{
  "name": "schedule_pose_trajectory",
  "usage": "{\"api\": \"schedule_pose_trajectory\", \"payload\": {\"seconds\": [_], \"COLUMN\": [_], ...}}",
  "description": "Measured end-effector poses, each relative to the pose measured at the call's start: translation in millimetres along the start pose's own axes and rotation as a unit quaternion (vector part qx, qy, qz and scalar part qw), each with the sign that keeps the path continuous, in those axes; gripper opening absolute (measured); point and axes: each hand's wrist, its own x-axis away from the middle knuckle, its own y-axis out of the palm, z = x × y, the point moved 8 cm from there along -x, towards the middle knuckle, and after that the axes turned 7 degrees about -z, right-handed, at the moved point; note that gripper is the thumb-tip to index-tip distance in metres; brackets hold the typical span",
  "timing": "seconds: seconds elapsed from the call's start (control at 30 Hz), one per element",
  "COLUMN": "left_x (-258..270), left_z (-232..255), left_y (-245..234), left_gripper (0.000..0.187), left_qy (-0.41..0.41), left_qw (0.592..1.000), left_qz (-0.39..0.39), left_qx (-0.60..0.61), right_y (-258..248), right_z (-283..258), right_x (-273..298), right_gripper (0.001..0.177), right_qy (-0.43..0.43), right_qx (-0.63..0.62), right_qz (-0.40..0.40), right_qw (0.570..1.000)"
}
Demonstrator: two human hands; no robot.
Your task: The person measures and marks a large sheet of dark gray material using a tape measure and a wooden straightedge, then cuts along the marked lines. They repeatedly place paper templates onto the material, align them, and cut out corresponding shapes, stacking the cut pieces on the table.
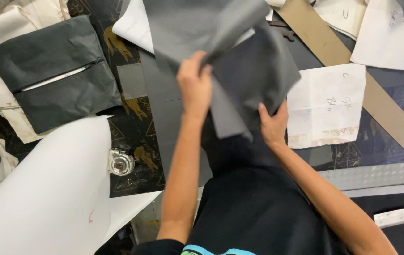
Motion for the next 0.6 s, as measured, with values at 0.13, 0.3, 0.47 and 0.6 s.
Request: {"api": "schedule_pose_trajectory", "payload": {"seconds": [0.13, 0.3, 0.47, 0.6], "left_x": [-46.8, -60.5, -94.5, -159.3], "left_z": [-68.9, -122.8, -66.7, 11.3], "left_y": [-45.1, -34.6, -36.4, -80.6], "left_gripper": [0.072, 0.118, 0.082, 0.053], "left_qy": [-0.039, -0.301, -0.119, 0.128], "left_qw": [0.993, 0.952, 0.989, 0.979], "left_qz": [0.063, 0.009, -0.057, -0.040], "left_qx": [-0.092, -0.060, 0.074, 0.150], "right_y": [32.6, 31.7, 20.0, 16.6], "right_z": [-24.0, 21.0, 39.8, 45.1], "right_x": [-60.4, -83.7, -36.4, -13.5], "right_gripper": [0.059, 0.050, 0.041, 0.041], "right_qy": [0.011, 0.101, 0.036, 0.035], "right_qx": [0.046, 0.104, 0.205, 0.216], "right_qz": [-0.009, 0.038, 0.001, -0.038], "right_qw": [0.999, 0.989, 0.978, 0.975]}}
